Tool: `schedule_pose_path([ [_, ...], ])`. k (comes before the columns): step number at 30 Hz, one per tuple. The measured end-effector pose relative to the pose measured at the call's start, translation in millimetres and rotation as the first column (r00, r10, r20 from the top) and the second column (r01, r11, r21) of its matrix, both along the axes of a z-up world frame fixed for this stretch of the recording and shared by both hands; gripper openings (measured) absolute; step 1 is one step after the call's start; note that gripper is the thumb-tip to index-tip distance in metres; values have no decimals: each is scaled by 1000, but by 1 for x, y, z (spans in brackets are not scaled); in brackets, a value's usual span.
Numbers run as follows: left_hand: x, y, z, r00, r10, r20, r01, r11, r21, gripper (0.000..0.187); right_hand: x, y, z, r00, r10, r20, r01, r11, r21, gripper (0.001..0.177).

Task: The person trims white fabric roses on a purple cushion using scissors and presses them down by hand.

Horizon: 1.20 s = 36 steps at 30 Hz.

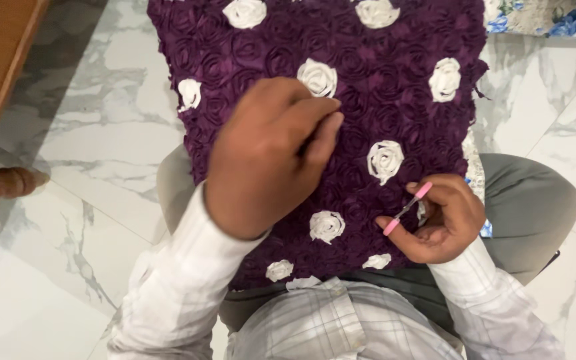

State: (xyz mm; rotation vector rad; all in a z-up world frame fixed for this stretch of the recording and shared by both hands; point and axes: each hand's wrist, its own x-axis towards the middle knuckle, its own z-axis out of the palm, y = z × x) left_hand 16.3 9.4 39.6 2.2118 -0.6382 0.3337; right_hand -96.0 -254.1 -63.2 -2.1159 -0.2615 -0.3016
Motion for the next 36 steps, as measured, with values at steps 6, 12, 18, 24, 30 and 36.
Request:
schedule_pose_path([
  [6,10,-22,-7,999,28,-21,-26,995,97,16,3,0,-1,999,15,31,-15,1000,3,57],
  [12,13,-31,-10,999,39,33,-46,969,241,13,6,0,-2,997,28,77,-24,999,-44,61],
  [18,16,-27,-16,998,22,50,-31,983,184,9,8,1,-2,997,23,79,-21,1000,-23,60],
  [24,22,-21,-15,975,61,-216,-63,998,1,6,8,1,-1,996,32,89,-30,999,-30,60],
  [30,23,-18,-9,994,-61,-94,64,998,29,13,8,0,0,995,30,94,-26,998,-49,60],
  [36,28,-22,-11,994,-92,-64,105,964,242,20,7,0,-1,998,32,63,-30,999,-39,60],
])
